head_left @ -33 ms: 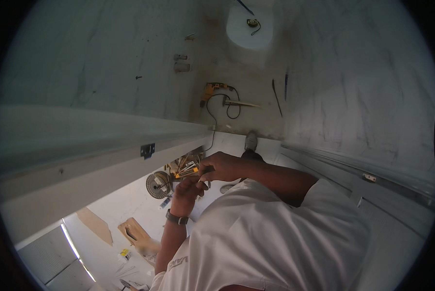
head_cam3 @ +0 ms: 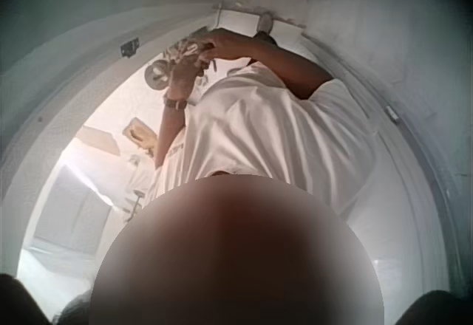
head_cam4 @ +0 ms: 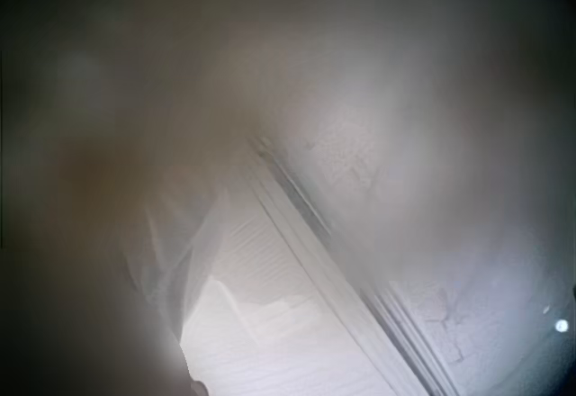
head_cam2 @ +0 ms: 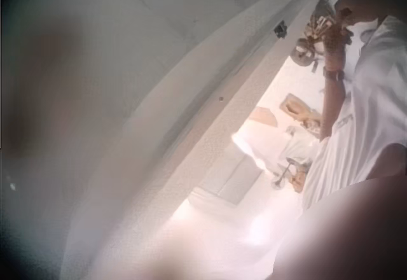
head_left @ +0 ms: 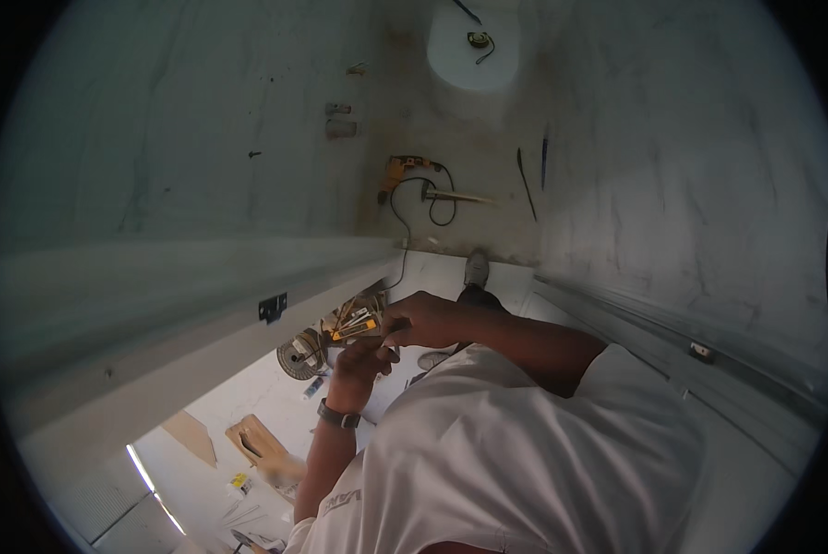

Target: The person drills holes into a marble-patterned wall, then hammers wall anchors into the holes. They later use pliers to adjust a small metal component on the floor.

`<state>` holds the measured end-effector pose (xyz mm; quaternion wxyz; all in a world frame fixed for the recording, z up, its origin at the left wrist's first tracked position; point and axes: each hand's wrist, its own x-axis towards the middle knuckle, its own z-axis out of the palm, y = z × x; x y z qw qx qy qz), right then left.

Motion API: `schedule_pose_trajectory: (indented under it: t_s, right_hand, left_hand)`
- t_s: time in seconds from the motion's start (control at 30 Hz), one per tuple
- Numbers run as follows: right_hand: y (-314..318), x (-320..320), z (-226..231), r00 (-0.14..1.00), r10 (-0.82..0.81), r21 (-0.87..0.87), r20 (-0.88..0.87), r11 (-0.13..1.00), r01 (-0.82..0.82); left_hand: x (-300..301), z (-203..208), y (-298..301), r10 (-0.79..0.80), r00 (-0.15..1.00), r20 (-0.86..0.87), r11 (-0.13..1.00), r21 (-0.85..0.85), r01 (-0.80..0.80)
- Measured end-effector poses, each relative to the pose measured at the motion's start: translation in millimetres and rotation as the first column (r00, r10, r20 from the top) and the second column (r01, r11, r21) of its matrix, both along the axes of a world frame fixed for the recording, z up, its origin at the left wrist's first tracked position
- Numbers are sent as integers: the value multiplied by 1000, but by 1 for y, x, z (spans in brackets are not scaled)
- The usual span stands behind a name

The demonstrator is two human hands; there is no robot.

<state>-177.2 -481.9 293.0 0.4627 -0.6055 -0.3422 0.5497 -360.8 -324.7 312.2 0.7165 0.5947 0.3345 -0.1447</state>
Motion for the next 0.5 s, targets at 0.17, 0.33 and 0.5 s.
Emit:
schedule_pose_trajectory:
  t_s: [0.17,0.33,0.5]
  right_hand:
    - [-34,88,-103,990,-138,-46,4,989,138]
    - [-57,155,-294,921,-383,-406,-74,855,323]
    - [-86,206,-545,631,447,-563,634,826,-20]
  left_hand:
    - [108,-107,-17,-33,995,-89,989,-147,20]
    - [178,-224,-40,-57,987,-152,988,-152,33]
    - [207,-350,-57,-51,979,-199,949,-316,-15]
